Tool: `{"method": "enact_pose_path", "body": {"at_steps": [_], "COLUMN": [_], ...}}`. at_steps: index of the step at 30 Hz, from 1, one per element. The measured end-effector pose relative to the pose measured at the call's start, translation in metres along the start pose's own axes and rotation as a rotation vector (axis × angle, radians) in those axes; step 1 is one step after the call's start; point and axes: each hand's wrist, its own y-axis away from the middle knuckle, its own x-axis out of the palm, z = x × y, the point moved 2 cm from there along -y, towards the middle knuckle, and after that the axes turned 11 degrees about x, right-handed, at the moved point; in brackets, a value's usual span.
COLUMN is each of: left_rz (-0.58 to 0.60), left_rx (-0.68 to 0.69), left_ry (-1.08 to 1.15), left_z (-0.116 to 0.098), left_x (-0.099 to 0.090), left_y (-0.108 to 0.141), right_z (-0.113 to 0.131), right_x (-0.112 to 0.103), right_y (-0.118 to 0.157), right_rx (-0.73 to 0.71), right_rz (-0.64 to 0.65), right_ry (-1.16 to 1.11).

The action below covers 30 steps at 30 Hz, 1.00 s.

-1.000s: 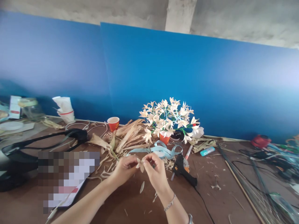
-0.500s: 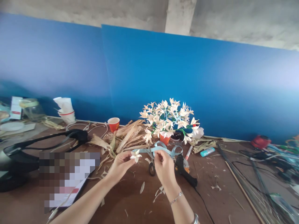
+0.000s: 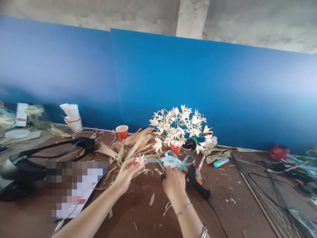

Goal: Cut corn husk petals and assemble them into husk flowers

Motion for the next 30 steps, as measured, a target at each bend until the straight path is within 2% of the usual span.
{"method": "enact_pose_path", "body": {"at_steps": [5,8,12,15,17,20,25,30], "left_rz": [-0.106,-0.083,-0.053,-0.035,-0.015,0.050,0.136,0.179], "left_rx": [0.024,0.033,0.076,0.118,0.142,0.163,0.211,0.208], "left_ry": [-0.009,-0.056,-0.172,-0.293,-0.366,-0.442,-0.525,-0.553], "left_z": [-0.007,-0.010,-0.009,-0.008,-0.008,-0.007,-0.004,0.000], "left_x": [-0.005,-0.009,-0.017,-0.021,-0.021,-0.019,-0.013,-0.011], "left_y": [-0.006,-0.010,-0.015,-0.016,-0.017,-0.017,-0.015,-0.014], "right_z": [-0.011,-0.020,-0.031,-0.031,-0.026,-0.013,0.009,0.015], "right_x": [0.003,-0.002,-0.018,-0.027,-0.030,-0.035,-0.042,-0.044], "right_y": [0.002,-0.001,-0.009,-0.010,-0.007,-0.002,0.003,0.004], "right_rx": [-0.037,-0.042,0.008,-0.063,-0.111,-0.149,-0.189,-0.225], "right_rz": [-0.126,-0.089,0.145,0.433,0.534,0.505,0.407,0.373], "right_ry": [0.031,-0.109,-0.415,-0.697,-0.790,-0.794,-0.678,-0.601]}}
